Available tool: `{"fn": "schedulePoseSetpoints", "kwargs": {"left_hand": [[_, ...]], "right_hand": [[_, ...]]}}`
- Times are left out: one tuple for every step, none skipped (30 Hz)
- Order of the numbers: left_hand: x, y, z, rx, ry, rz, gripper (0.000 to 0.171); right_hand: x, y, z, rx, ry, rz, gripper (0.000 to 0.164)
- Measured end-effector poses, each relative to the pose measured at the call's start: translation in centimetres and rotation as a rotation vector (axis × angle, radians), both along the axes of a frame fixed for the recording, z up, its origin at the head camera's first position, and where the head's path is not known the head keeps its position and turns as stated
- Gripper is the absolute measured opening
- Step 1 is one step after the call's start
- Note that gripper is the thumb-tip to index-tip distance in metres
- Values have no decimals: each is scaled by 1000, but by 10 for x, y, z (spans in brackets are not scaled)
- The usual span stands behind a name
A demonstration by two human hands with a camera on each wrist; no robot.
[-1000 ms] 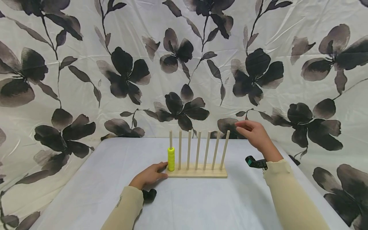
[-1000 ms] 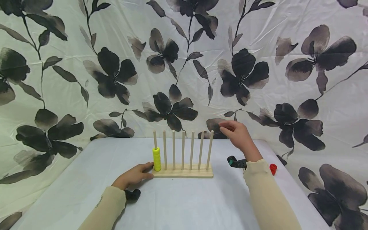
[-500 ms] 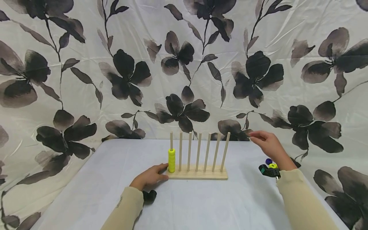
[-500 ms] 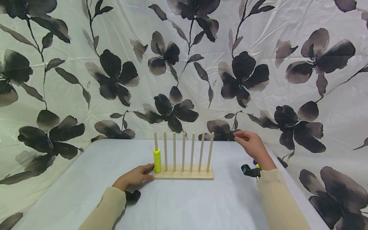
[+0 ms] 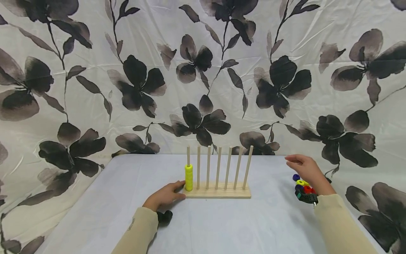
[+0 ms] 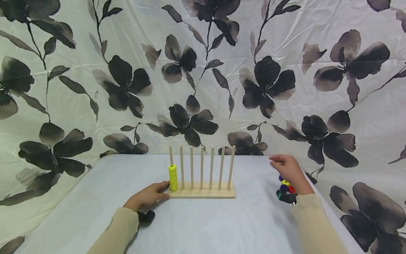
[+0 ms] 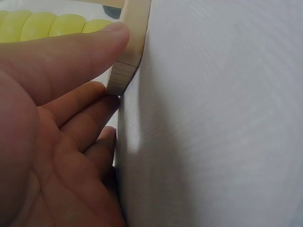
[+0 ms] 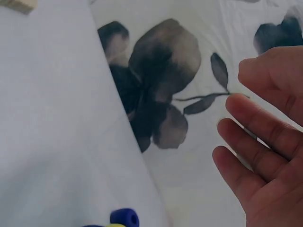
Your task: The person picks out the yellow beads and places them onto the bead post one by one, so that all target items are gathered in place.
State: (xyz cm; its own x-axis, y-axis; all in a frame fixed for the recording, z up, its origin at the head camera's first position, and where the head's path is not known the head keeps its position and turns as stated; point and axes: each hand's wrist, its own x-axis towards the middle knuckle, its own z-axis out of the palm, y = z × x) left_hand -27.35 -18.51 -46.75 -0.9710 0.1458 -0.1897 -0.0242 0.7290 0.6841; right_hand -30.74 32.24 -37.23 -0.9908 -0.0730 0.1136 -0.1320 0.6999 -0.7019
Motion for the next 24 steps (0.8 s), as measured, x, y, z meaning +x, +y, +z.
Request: {"fn": "schedulePoseSetpoints", "kwargs": {"left_hand": [[0, 0, 0, -2, -1, 2, 69], [0, 0, 0, -4, -1, 2, 70], [0, 0, -1, -8, -1, 3, 70], [1, 0, -1, -9, 0, 4, 70], [1, 0, -1, -12, 2, 4, 70], [1, 0, -1, -15, 4, 5, 70], [1, 0, -1, -13, 6, 5, 70], [1, 0, -1, -12, 7, 5, 69], [1, 0, -1, -11, 9, 6, 69], [1, 0, -1, -8, 10, 7, 69], [1, 0, -1, -6, 11, 8, 69], [1, 0, -1, -4, 11, 8, 68], [1, 0, -1, -2, 10, 9, 68], [1, 0, -1, -1, 10, 9, 68], [1, 0, -1, 0, 9, 9, 68], [1, 0, -1, 0, 9, 8, 68], [1, 0, -1, -1, 8, 8, 68], [1, 0, -1, -2, 7, 8, 68], [1, 0, -1, -2, 7, 8, 68], [1, 0, -1, -4, 7, 8, 68], [1, 0, -1, -5, 7, 8, 68], [1, 0, -1, -6, 7, 8, 68], [1, 0, -1, -5, 7, 7, 68], [1, 1, -1, -5, 7, 7, 68]], "right_hand": [[0, 2, -3, 5, -2, -5, 51], [-1, 5, -6, 8, -1, -8, 50], [-1, 7, -8, 12, -2, -11, 50], [-2, 9, -11, 17, -3, -16, 49], [-2, 11, -13, 20, -8, -22, 49], [-2, 12, -15, 26, -13, -30, 49], [-2, 14, -17, 34, -16, -37, 49], [-2, 16, -19, 43, -20, -43, 49], [-2, 17, -20, 54, -26, -50, 49], [-2, 18, -22, 67, -34, -55, 49], [-2, 20, -24, 82, -42, -59, 49], [-3, 21, -25, 95, -51, -63, 49], [-2, 23, -27, 106, -61, -64, 49], [-2, 24, -29, 116, -72, -65, 49], [-2, 26, -30, 124, -82, -65, 50], [-2, 27, -32, 131, -87, -65, 50], [-1, 28, -33, 134, -90, -67, 50], [-1, 29, -35, 138, -90, -68, 49], [-1, 30, -36, 142, -88, -69, 49], [-1, 31, -37, 143, -87, -71, 49], [-1, 31, -38, 147, -84, -74, 49], [-1, 32, -39, 150, -85, -77, 48], [-2, 33, -41, 152, -89, -81, 48], [-2, 35, -42, 153, -95, -85, 47]]}}
